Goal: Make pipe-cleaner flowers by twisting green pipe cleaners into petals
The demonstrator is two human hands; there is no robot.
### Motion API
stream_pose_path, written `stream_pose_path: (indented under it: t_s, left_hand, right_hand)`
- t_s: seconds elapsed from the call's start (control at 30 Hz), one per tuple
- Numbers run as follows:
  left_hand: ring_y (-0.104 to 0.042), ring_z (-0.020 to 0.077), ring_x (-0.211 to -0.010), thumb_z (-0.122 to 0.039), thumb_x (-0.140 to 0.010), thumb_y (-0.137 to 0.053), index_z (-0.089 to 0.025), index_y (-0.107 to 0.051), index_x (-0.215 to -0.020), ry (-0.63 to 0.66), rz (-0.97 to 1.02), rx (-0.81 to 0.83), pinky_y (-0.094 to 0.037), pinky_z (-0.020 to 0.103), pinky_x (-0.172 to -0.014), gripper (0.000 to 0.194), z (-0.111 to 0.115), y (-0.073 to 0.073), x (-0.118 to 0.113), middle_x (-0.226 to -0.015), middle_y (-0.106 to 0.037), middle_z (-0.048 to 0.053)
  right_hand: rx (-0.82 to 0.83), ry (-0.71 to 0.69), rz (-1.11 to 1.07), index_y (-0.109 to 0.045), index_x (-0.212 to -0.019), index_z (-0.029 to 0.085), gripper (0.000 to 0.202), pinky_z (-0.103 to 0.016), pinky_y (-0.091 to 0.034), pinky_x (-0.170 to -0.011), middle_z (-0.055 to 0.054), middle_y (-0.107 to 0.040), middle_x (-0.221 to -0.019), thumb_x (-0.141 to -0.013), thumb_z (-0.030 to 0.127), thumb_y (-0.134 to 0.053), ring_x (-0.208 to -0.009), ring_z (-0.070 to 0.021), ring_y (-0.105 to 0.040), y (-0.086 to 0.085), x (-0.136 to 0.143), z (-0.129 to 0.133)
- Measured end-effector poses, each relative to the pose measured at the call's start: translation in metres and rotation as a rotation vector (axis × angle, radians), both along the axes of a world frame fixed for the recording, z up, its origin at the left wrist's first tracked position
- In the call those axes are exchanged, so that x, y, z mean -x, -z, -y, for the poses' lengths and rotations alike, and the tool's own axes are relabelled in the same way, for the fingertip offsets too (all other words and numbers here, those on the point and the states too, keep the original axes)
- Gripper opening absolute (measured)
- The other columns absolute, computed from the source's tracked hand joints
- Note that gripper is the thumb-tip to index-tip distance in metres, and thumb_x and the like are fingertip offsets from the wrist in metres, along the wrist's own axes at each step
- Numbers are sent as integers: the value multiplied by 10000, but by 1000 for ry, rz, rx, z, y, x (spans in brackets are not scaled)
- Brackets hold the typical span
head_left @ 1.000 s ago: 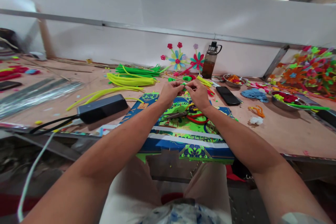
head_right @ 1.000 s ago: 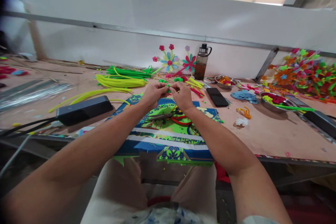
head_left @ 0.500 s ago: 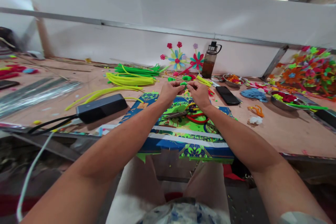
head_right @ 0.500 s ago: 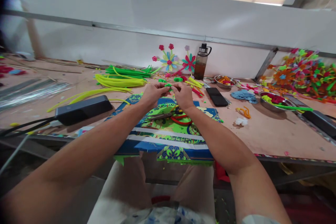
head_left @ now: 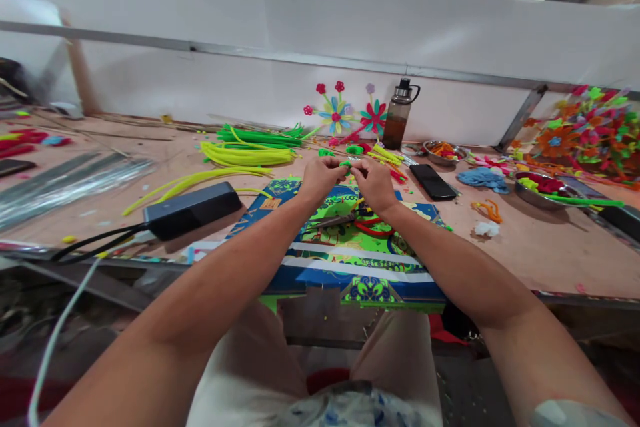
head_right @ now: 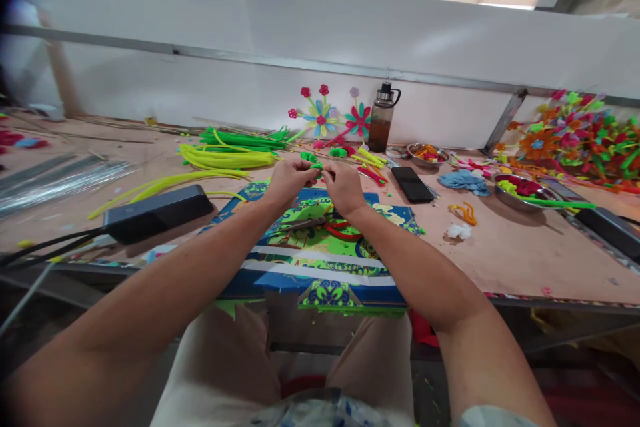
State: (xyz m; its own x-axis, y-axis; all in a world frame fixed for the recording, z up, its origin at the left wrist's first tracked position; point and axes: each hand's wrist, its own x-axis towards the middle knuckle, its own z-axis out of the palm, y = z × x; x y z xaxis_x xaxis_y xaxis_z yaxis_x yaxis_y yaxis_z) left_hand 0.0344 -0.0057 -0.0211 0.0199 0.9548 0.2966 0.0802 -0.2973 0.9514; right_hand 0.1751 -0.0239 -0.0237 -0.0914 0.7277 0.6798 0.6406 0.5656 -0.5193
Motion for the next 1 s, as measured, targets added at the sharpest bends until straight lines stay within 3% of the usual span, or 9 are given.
stream_pose_path:
  t_s: [0.17, 0.4, 0.73, 0.83, 1.0]
  left_hand:
    - [-497, 91, -483, -286, -605, -716, -155, -649, -649, 13, 2, 12, -421, 218, -498, 153, -3, 3, 0, -523, -581, -12]
    - [-521, 93, -533, -346, -625, -745, -162, -672, -731, 99, 82, 34, -446, 233, -562, 225, -2, -1, -1, -579, -599, -9]
    - [-448, 81, -446, -259, -648, -660, -153, -689, -653, 80, -86, -29, -350, 209, -460, 109, 1, -3, 2, -479, -537, -32]
    - [-485, 90, -458, -278, -656, -669, -153, -678, -676, 72, -99, -17, -371, 206, -464, 126, -2, 0, 1, -498, -562, -25]
    - [-584, 119, -535, -285, -651, -714, -156, -643, -764, 136, 59, 48, -462, 230, -538, 185, -4, 4, -2, -584, -635, 5]
  right_hand:
    - [23, 8, -12, -665, -749, 192, 102, -319, -438, -763, -38, -667, -774, -800, 179, -578, -759, -183, -579, 1, 0, 0]
    - [76, -10, -243, -625, -825, 176, 83, -291, -473, -696, -32, -657, -810, -791, 227, -569, -724, -155, -589, -1, 1, -5]
    - [-47, -23, -57, -606, -706, 193, 69, -308, -441, -723, -27, -616, -740, -771, 171, -599, -746, -171, -551, -4, 1, 1]
    - [11, -28, -159, -606, -705, 186, 73, -298, -450, -697, -20, -627, -722, -772, 206, -586, -713, -161, -564, -1, 1, -2]
    - [165, 32, -368, -600, -699, 178, 108, -279, -461, -640, -6, -640, -685, -750, 272, -591, -642, -145, -573, 5, 1, -10]
